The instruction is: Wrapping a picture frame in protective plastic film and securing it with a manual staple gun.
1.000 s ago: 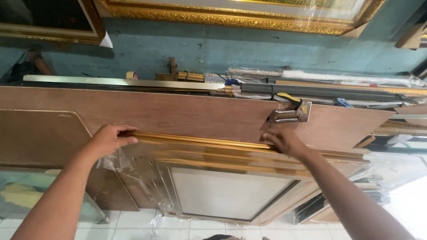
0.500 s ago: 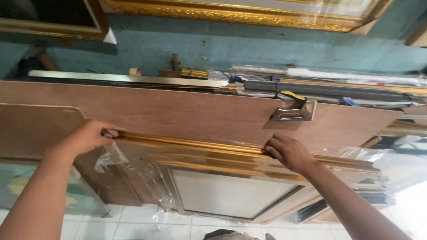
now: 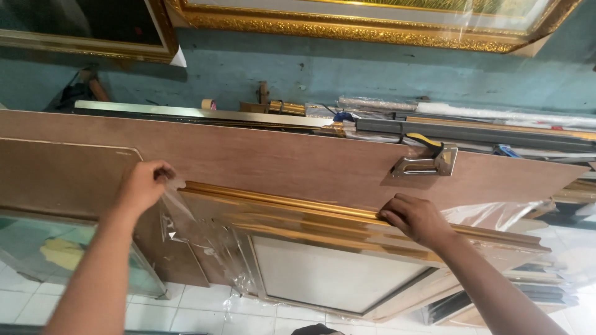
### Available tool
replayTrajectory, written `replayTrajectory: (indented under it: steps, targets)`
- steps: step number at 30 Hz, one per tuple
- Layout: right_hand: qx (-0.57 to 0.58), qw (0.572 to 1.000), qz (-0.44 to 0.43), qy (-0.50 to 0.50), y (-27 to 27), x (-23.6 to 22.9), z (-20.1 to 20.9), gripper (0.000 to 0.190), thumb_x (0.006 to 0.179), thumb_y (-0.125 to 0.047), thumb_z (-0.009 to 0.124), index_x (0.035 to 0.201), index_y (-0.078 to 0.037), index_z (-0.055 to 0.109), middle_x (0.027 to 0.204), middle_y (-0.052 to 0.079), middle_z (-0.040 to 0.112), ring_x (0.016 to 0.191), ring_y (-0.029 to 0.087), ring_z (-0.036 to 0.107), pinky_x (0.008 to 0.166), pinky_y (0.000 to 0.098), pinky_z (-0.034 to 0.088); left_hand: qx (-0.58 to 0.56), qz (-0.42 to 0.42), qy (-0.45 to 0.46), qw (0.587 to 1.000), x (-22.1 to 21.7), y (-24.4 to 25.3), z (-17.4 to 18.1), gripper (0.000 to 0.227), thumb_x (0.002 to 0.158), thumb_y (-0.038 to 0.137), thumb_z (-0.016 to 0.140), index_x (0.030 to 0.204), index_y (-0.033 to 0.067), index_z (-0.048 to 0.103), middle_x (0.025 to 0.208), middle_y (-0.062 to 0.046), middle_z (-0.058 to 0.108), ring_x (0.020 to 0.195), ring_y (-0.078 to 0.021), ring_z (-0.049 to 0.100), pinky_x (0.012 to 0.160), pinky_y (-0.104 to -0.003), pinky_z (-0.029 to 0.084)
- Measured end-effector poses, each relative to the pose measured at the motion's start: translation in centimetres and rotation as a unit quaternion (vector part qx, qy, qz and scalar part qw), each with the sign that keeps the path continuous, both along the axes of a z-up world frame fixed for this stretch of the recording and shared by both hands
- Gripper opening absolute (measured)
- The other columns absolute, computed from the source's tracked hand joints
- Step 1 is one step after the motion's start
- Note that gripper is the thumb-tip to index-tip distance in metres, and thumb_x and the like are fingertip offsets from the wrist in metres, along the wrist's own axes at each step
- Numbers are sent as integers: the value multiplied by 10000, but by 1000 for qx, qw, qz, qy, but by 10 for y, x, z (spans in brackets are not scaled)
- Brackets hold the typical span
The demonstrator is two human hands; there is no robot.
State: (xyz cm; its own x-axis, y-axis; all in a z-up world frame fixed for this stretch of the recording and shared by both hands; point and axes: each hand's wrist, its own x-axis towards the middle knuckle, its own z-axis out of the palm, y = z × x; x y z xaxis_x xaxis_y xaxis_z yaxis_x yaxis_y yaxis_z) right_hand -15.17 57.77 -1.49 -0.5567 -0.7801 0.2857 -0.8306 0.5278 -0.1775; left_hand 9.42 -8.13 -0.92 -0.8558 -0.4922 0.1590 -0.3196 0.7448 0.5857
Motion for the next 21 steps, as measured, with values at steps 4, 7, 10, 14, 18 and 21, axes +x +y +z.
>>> replayTrajectory:
  steps: [4, 7, 10, 14, 18, 21]
  targets:
    - [-41, 999, -6, 30, -1, 3, -1, 161, 1047, -445, 714, 952, -316, 730, 797, -14, 655, 780, 288, 769, 732, 401, 641, -95, 118, 47, 987, -37, 79, 15, 308, 992, 306, 808, 1292, 372, 806, 1139, 56, 780, 1147, -238, 757, 988, -421, 611]
    - [-77, 996, 2, 38, -4, 1, 1, 173, 1019, -444, 771, 927, -300, 748, 760, -16, 653, 753, 271, 768, 711, 385, 632, -4, -5, 77, 997, -46, 224, 77, 398, 1007, 277, 769, 1404, 251, 753, 1313, -102, 726, 1316, -374, 655, 1134, -520, 486]
    - [-116, 993, 16, 28, -7, 2, 4, 179, 978, -427, 830, 901, -274, 777, 726, -13, 676, 729, 264, 771, 688, 378, 624, 17, -202, 1, 979, -57, 330, 117, 695, 973, 401, 800, 1596, 160, 608, 1546, -258, 643, 1527, -510, 505, 1280, -638, 352]
    - [-125, 992, 8, 12, -1, 9, -1, 191, 947, -462, 865, 948, -276, 820, 798, 8, 771, 773, 281, 796, 706, 413, 636, -74, -368, -129, 918, -98, 408, 90, 1190, 778, 629, 944, 1749, 188, 415, 1714, -265, 503, 1610, -494, 439, 1307, -667, 333]
    - [-151, 988, -32, -20, 6, 21, -3, 218, 969, -425, 851, 1066, -231, 840, 969, 57, 838, 849, 331, 825, 751, 441, 661, -188, -323, -141, 917, -112, 442, 34, 327, 881, 273, 798, 1175, 141, 849, 1084, -128, 846, 1071, -418, 823, 894, -600, 646]
    - [-162, 983, -45, -74, 1, 45, 38, 398, 954, -466, 838, 1276, -236, 799, 1255, 133, 734, 773, 364, 786, 693, 515, 647, -282, -262, 13, 923, -115, 439, -36, 388, 828, 633, 791, 942, 263, 809, 820, -11, 780, 792, -281, 805, 640, -480, 592]
